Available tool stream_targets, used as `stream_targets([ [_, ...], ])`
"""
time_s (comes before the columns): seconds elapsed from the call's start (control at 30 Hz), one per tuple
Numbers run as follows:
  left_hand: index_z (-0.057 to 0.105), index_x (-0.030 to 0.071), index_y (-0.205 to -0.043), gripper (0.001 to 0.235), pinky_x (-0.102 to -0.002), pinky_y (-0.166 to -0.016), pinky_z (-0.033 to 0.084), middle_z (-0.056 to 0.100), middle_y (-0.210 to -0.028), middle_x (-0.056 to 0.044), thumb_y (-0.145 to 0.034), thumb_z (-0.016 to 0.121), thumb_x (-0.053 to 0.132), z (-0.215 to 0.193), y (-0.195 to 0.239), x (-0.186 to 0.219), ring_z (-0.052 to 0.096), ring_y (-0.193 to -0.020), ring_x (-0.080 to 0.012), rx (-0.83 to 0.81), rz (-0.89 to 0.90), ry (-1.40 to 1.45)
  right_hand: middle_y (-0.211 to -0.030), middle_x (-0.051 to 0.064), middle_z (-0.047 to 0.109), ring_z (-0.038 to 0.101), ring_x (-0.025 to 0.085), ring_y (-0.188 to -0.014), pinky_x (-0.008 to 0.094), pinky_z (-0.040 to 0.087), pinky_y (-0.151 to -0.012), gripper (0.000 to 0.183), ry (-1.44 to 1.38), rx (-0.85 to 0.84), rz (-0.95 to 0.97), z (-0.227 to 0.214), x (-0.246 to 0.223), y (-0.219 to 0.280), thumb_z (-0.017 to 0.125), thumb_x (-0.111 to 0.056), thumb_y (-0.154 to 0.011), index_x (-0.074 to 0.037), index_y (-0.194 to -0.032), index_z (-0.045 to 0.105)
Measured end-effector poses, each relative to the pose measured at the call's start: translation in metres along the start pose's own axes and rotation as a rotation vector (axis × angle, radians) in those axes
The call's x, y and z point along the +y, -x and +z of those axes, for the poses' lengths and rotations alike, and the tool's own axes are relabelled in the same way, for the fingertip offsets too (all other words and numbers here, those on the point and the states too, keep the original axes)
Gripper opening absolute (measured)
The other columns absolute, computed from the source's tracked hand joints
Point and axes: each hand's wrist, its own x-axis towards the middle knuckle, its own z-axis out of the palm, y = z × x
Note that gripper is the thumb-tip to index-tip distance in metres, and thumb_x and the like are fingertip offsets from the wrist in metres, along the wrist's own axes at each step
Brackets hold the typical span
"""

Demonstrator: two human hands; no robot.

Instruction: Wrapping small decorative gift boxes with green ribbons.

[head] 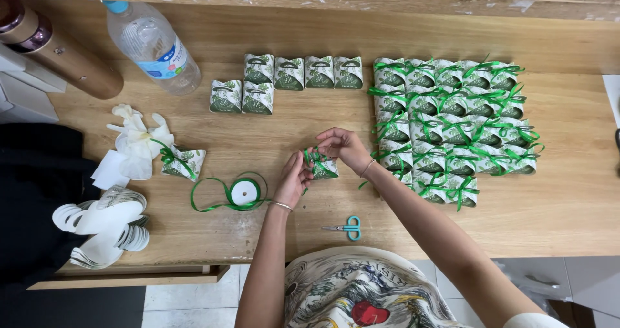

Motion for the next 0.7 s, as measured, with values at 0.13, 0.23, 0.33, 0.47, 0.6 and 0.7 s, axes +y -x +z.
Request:
stream_targets([
  [0.13,0.065,0.020,-0.131,0.041,-0.023,-0.066,0.042,0.065,-0.093,0.007,-0.102,0.056,0.047,-0.009,0.000,0.001,0.057,-0.077,-0.0057,-0.010,0.020,0.004,-0.098,0.002,0.077,0.069,0.008,-0.088,0.023,0.054,-0.070,0.028,0.018,0.012,-0.003,-0.001,-0.009,0.004,0.071,0.001,-0.091,-0.004,-0.119,0.068],
  [0.23,0.067,0.015,-0.128,0.039,-0.023,-0.069,0.046,0.070,-0.102,0.006,-0.100,0.060,0.041,-0.025,-0.004,-0.006,0.062,-0.083,-0.0059,0.019,0.012,0.012,-0.098,0.001,0.076,0.070,0.008,-0.088,0.024,0.055,-0.069,0.021,0.072,0.065,0.021,-0.004,-0.020,0.015,0.069,-0.007,-0.095,-0.004,-0.116,0.068],
  [0.33,0.069,0.012,-0.127,0.037,-0.024,-0.072,0.045,0.069,-0.107,0.005,-0.099,0.068,0.036,-0.049,-0.012,-0.027,0.062,-0.090,-0.0053,0.084,0.040,-0.039,-0.097,0.000,0.076,0.070,0.008,-0.087,0.024,0.057,-0.068,0.017,0.197,0.147,0.014,-0.005,-0.031,0.040,0.067,-0.015,-0.100,-0.004,-0.112,0.070],
  [0.47,0.066,0.012,-0.124,0.043,-0.029,-0.088,0.050,0.071,-0.114,0.000,-0.090,0.079,0.034,-0.054,0.003,-0.035,0.065,-0.105,-0.0142,0.187,0.411,-0.499,-0.091,0.005,0.076,0.068,0.011,-0.073,0.027,0.055,-0.063,0.013,0.516,0.263,-0.123,0.009,-0.039,0.096,0.070,-0.014,-0.097,-0.005,-0.105,0.073],
  [0.6,0.070,0.014,-0.117,0.043,-0.046,-0.096,0.044,0.076,-0.110,-0.005,-0.084,0.081,0.039,-0.021,0.047,-0.011,0.066,-0.108,-0.0280,0.406,0.590,-1.321,-0.093,0.008,0.071,0.070,0.024,-0.073,0.037,0.057,-0.064,0.004,0.892,-0.022,-0.337,0.019,0.018,0.147,0.072,-0.009,-0.086,-0.008,-0.090,0.071],
  [0.7,0.071,0.019,-0.118,0.039,-0.053,-0.102,0.036,0.079,-0.103,-0.003,-0.086,0.077,0.040,-0.013,0.051,-0.016,0.070,-0.102,-0.0266,0.412,0.420,-1.358,-0.093,0.010,0.065,0.069,0.032,-0.082,0.044,0.056,-0.069,0.012,1.135,-0.109,-0.326,0.023,0.053,0.165,0.073,-0.016,-0.085,-0.008,-0.092,0.068],
])
